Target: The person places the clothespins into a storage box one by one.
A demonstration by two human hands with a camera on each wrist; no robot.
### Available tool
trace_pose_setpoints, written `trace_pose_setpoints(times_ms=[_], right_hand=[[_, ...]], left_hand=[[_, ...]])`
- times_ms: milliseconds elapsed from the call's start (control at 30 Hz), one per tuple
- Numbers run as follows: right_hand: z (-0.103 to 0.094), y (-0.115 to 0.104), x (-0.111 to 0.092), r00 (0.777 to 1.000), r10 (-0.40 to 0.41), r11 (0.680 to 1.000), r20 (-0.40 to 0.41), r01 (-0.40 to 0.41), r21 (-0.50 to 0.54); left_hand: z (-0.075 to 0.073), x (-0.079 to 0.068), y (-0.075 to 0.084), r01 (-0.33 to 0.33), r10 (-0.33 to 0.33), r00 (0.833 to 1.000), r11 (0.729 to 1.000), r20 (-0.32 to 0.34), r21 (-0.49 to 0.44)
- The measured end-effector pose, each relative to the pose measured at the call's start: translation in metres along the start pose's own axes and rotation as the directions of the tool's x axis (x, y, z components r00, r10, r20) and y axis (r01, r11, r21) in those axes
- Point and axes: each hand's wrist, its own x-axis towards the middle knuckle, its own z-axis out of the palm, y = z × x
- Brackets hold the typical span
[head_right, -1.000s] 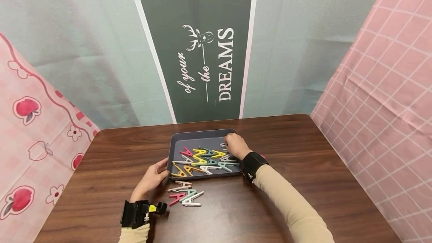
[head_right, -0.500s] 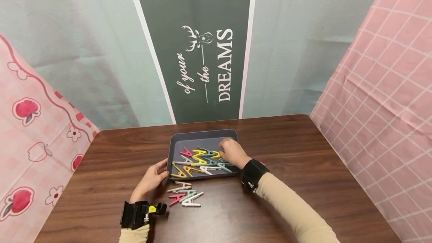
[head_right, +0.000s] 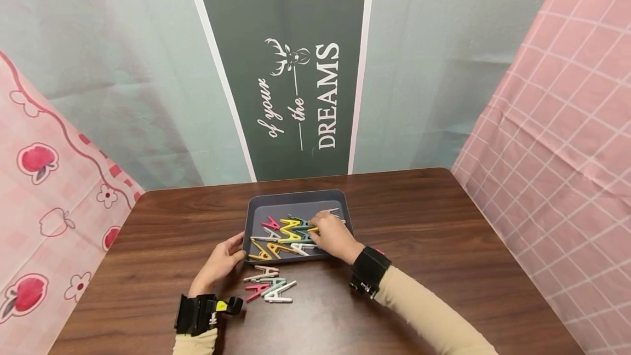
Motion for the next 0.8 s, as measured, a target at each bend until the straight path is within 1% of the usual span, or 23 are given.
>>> trace_pose_setpoints(times_ms=[333,533,667,800], right_hand=[[-0.002,-0.012,-0.009,0.997,-0.076,0.997,0.023,0.076,0.003],[-0.005,-0.019,-0.014,0.995,-0.096,0.995,0.026,0.096,-0.004],[-0.006,-0.027,-0.018,0.991,-0.131,0.991,0.020,0.131,-0.014],[-0.005,-0.035,-0.021,0.987,-0.160,0.987,0.015,0.160,-0.019]], left_hand=[[0.000,0.000,0.001,0.002,-0.002,1.000,1.000,-0.006,-0.014],[0.000,0.000,0.001,0.004,-0.004,1.000,1.000,0.001,-0.012],[0.000,0.001,0.000,0.004,-0.004,1.000,1.000,0.000,-0.008],[0.000,0.001,0.000,0.019,-0.019,1.000,1.000,-0.005,-0.006]])
